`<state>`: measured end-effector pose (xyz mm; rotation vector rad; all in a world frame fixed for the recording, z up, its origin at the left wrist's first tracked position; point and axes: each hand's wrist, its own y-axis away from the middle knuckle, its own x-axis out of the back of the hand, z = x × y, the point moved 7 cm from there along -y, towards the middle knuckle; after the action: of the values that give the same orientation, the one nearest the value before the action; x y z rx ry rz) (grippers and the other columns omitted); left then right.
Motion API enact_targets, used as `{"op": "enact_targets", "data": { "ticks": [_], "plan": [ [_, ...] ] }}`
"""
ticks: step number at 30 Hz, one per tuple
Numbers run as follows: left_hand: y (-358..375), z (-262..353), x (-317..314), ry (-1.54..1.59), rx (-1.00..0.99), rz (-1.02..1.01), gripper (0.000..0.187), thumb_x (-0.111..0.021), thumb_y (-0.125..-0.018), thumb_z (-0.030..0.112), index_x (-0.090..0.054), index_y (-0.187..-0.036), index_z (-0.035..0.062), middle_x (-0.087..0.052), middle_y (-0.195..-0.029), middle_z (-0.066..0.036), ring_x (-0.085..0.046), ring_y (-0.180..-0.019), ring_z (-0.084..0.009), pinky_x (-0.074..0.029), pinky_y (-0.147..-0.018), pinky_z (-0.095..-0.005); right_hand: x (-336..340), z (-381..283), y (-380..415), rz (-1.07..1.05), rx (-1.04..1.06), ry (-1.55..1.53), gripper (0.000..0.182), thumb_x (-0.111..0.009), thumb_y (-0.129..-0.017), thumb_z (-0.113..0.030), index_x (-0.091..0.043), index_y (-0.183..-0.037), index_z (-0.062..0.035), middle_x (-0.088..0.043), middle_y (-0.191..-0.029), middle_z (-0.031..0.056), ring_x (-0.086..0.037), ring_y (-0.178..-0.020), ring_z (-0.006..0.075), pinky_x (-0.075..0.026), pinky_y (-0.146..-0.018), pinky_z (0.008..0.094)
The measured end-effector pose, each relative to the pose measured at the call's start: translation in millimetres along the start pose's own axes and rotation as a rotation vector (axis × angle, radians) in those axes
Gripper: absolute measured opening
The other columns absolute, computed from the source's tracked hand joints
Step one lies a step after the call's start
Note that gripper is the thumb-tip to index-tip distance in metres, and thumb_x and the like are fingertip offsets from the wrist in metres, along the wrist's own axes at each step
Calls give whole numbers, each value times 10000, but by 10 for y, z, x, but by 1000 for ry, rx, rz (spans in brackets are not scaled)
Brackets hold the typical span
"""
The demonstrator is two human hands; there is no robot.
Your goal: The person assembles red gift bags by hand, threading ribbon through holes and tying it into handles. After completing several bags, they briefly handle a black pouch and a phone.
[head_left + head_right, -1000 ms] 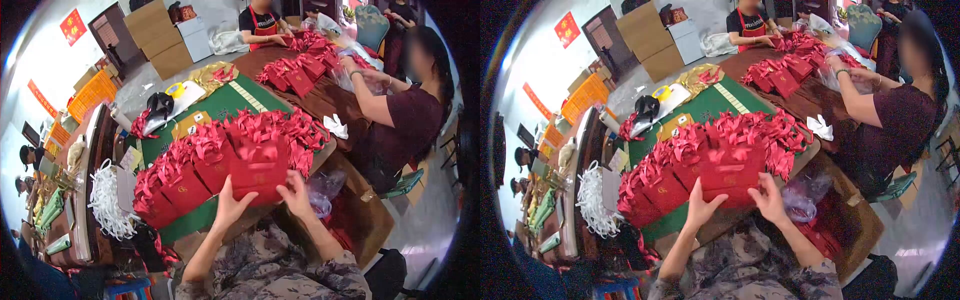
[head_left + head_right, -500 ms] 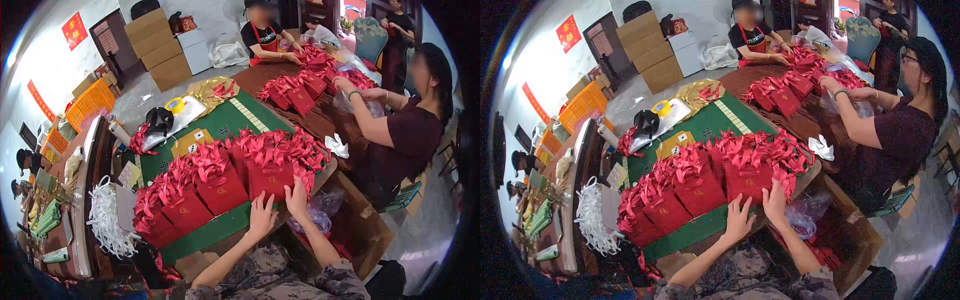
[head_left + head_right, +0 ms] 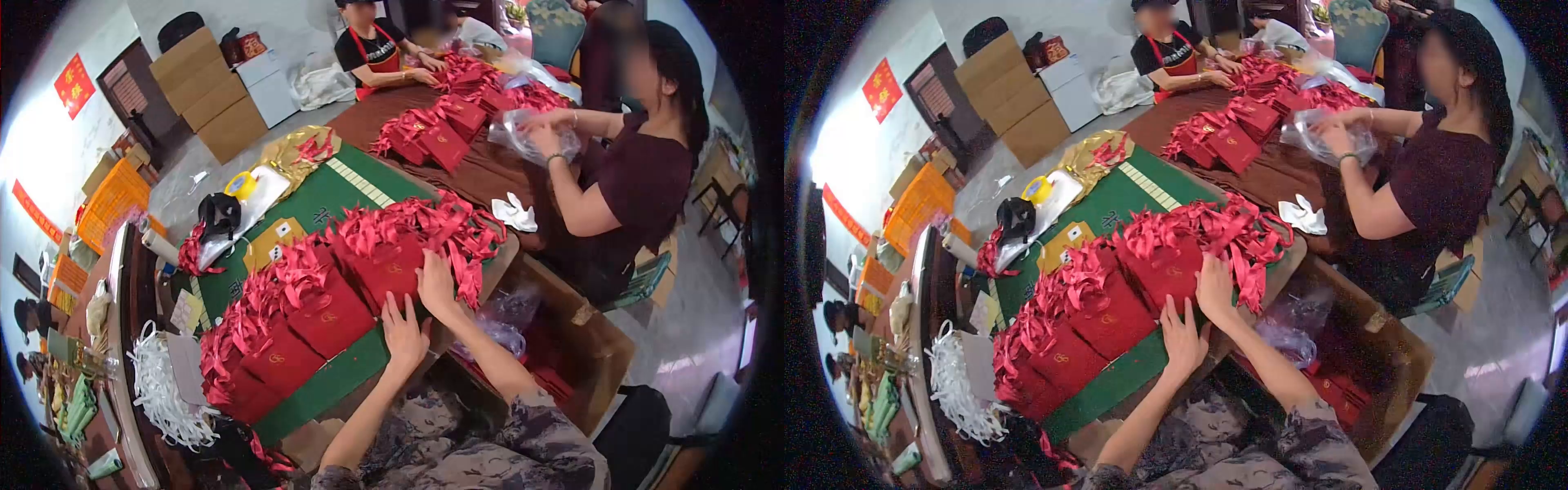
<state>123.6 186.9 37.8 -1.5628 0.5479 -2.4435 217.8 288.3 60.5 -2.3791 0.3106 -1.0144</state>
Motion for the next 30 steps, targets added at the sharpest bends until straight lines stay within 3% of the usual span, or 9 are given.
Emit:
{"op": "enact_targets", "data": {
  "ticks": [11,16,17,18,19,21,23,26,30],
  "plan": [
    [-218,-93,-156,-116,85,-38,807,-702,-851,305,-361,-1464,-94,-166,-1543,-392,-281,-1364,-548,-297,-1132,-585,-330,-4,-260,-14,-39,-69,457,-621,-869,-37,-478,-1296,37,-590,-1151,244,-538,-1039,434,-447,-907,503],
    [-322,-205,-177,-145,91,19,790,-658,-868,324,-367,-1442,-134,-146,-1550,-404,-246,-1393,-554,-257,-1153,-586,-502,-16,-399,-56,-15,-175,430,-606,-865,-28,-511,-1278,41,-611,-1087,261,-571,-1016,429,-454,-895,515],
    [-329,-207,-204,-174,74,41,797,-650,-871,328,-360,-1439,-149,-152,-1548,-408,-241,-1398,-551,-238,-1165,-580,-383,-117,-453,-25,-39,-304,374,-582,-865,-17,-547,-1233,42,-613,-1050,272,-582,-991,426,-463,-877,525],
    [-327,-201,-201,-165,75,9,805,-649,-872,323,-348,-1436,-166,-164,-1543,-410,-233,-1406,-546,-223,-1173,-574,-671,77,-402,-201,-333,-576,366,-565,-868,-16,-560,-1230,44,-616,-1023,279,-592,-982,424,-474,-880,519],
    [-300,-194,-186,-154,70,-33,813,-648,-872,318,-335,-1432,-182,-175,-1538,-413,-225,-1413,-540,-208,-1182,-568,-656,46,-360,-54,-81,-344,313,-506,-932,-121,-523,-1207,27,-608,-1035,217,-566,-1002,388,-454,-800,480],
    [-243,-265,-265,-161,51,-38,855,-702,-817,210,-284,-1464,-162,-119,-1551,-419,-184,-1430,-533,-177,-1199,-537,-449,-62,-216,53,-82,-314,414,-479,-944,-93,-453,-1339,31,-549,-1210,240,-517,-1154,406,-448,-914,483],
    [-205,-170,-161,-119,62,-75,871,-722,-797,163,-275,-1476,-148,-111,-1560,-401,-188,-1431,-521,-188,-1194,-544,-460,-38,-86,157,-54,-311,491,-469,-941,-61,-394,-1417,34,-469,-1325,260,-495,-1197,423,-442,-997,479],
    [-139,-190,-182,-69,8,-58,861,-714,-838,165,-238,-1497,-120,-103,-1554,-396,-215,-1399,-531,-233,-1167,-562,-356,-90,25,48,-126,-354,553,-506,-914,-15,-366,-1448,10,-408,-1394,255,-457,-1271,439,-434,-1062,454],
    [-36,-125,-139,-63,-6,-78,791,-672,-873,161,-261,-1504,-83,-117,-1543,-407,-219,-1386,-546,-240,-1148,-578,-279,-165,128,77,-107,-284,561,-529,-908,-17,-376,-1448,-3,-402,-1394,264,-436,-1304,439,-426,-1074,455]
  ]
}}
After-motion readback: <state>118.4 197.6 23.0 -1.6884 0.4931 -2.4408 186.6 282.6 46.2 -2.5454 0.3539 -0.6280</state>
